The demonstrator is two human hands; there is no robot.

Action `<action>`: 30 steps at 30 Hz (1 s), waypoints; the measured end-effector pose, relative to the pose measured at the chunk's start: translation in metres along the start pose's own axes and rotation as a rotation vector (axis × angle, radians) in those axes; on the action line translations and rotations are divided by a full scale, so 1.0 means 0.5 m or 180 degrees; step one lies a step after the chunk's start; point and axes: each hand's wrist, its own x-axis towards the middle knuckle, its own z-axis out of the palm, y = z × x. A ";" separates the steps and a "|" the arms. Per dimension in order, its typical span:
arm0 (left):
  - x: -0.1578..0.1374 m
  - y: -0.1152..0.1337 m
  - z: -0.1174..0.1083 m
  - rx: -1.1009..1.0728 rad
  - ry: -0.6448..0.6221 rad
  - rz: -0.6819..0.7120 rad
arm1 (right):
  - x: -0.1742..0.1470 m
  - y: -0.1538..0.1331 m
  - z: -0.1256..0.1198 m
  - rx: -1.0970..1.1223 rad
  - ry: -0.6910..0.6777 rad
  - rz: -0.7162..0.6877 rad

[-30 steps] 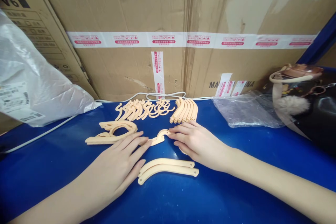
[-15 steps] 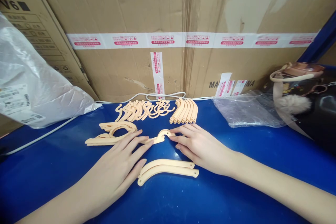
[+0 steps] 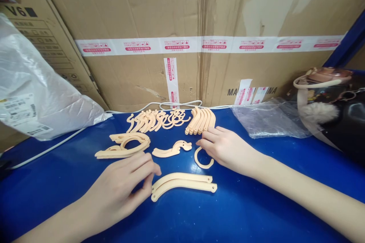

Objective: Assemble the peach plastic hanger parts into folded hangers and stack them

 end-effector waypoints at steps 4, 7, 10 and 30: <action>-0.001 0.000 0.008 -0.0160 -0.0385 -0.0038 | -0.003 0.005 0.004 -0.0175 0.0006 -0.0026; 0.000 -0.002 0.011 -0.0177 -0.0473 -0.0115 | -0.007 0.005 0.009 -0.0053 0.0072 -0.0015; 0.002 -0.006 0.007 -0.0113 -0.0452 -0.0138 | -0.012 0.003 0.018 0.0242 0.0395 0.0050; 0.005 0.005 0.000 -0.0486 -0.1012 -0.0066 | -0.006 0.022 0.021 0.0192 0.0307 0.0104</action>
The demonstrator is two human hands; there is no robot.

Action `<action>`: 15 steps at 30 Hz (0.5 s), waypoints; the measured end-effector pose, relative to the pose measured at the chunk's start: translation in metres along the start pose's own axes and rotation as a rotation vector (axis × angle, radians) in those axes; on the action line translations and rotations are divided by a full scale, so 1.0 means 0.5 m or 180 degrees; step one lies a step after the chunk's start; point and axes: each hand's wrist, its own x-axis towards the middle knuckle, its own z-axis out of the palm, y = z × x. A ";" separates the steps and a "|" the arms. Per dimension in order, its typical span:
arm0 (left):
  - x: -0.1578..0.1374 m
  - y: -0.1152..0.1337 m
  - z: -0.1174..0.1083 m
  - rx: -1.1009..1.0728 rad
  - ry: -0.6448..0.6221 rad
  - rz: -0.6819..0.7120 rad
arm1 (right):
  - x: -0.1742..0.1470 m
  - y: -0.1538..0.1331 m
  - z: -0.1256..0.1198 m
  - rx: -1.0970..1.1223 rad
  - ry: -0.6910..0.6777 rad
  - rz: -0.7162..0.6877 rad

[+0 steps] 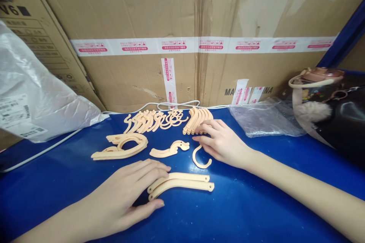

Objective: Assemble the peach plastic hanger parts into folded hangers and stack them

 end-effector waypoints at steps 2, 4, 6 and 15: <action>0.003 0.002 -0.001 -0.0038 -0.0025 -0.0036 | 0.002 0.001 -0.009 -0.0078 -0.0216 -0.0171; 0.006 0.003 -0.001 -0.0034 -0.0045 -0.0058 | 0.003 0.000 -0.018 -0.0182 -0.0396 -0.0285; 0.007 0.004 0.001 -0.0007 -0.0033 -0.0058 | 0.005 -0.003 -0.023 -0.0332 -0.0509 -0.0363; 0.003 0.003 0.007 -0.0078 0.0472 0.0108 | 0.008 -0.004 -0.030 -0.0393 -0.0146 -0.0181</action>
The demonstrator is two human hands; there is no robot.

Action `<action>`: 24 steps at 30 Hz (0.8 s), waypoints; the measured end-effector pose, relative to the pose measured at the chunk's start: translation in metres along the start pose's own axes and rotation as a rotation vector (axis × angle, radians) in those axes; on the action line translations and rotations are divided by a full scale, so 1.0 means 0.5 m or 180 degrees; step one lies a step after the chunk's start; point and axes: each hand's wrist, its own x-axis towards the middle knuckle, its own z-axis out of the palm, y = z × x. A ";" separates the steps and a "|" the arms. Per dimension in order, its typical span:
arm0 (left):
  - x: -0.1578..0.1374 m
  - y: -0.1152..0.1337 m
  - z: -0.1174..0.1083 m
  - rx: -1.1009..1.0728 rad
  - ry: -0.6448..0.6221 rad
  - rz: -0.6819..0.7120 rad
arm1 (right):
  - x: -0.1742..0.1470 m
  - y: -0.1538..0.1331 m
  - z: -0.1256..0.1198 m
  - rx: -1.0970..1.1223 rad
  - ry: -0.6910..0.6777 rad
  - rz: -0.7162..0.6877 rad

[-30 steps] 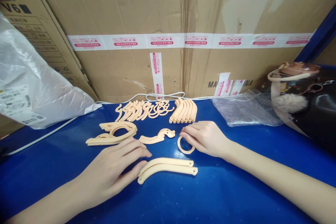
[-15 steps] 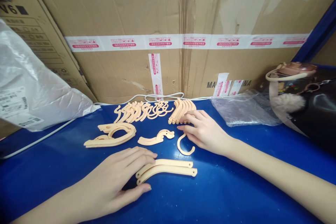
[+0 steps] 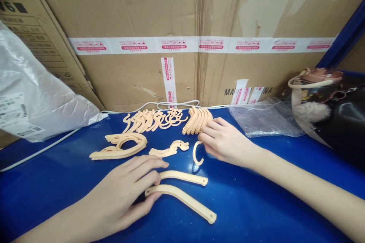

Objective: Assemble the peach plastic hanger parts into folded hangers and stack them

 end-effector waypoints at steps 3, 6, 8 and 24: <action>0.005 -0.002 -0.007 -0.1121 0.0292 -0.0694 | 0.002 -0.005 -0.003 0.0998 0.0186 0.0556; 0.010 -0.011 -0.016 -0.2771 0.0494 -0.1471 | 0.009 -0.022 -0.003 0.2427 0.0137 0.1260; 0.013 -0.018 -0.023 -0.3620 0.0683 -0.1713 | 0.018 -0.039 0.000 0.3366 0.0094 0.1657; 0.004 0.002 -0.019 -0.0754 -0.0107 -0.1366 | 0.057 -0.103 0.055 0.5450 0.0052 0.1967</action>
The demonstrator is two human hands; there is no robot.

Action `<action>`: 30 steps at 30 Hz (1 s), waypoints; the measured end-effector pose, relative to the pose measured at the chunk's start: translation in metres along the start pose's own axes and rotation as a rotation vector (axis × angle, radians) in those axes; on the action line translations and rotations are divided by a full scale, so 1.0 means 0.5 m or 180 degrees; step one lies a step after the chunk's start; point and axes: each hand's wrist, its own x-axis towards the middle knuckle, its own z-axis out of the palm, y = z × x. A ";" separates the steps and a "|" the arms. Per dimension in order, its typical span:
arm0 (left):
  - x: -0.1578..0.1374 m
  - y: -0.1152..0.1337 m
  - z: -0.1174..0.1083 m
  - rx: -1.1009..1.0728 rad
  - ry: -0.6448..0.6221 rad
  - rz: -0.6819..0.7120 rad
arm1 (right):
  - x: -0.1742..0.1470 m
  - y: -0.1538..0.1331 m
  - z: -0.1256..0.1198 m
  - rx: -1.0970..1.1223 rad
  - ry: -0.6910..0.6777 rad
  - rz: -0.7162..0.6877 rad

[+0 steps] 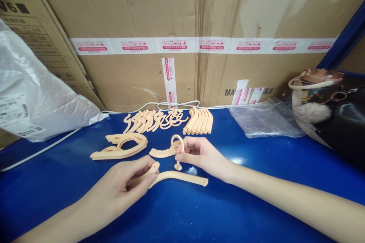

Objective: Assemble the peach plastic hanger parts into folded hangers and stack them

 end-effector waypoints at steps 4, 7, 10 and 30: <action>0.003 -0.010 0.006 0.0383 0.0172 0.0274 | -0.002 -0.014 -0.003 -0.0051 0.0053 0.0133; 0.002 -0.017 0.011 0.0653 0.0307 0.0357 | -0.002 -0.023 -0.004 -0.0004 0.0128 0.0167; 0.002 -0.019 0.017 0.0823 0.0287 0.0289 | -0.001 -0.021 -0.006 0.0230 0.0208 0.0242; -0.002 -0.013 0.035 0.1140 0.0385 0.0622 | 0.006 -0.007 -0.011 0.0674 0.0225 0.0205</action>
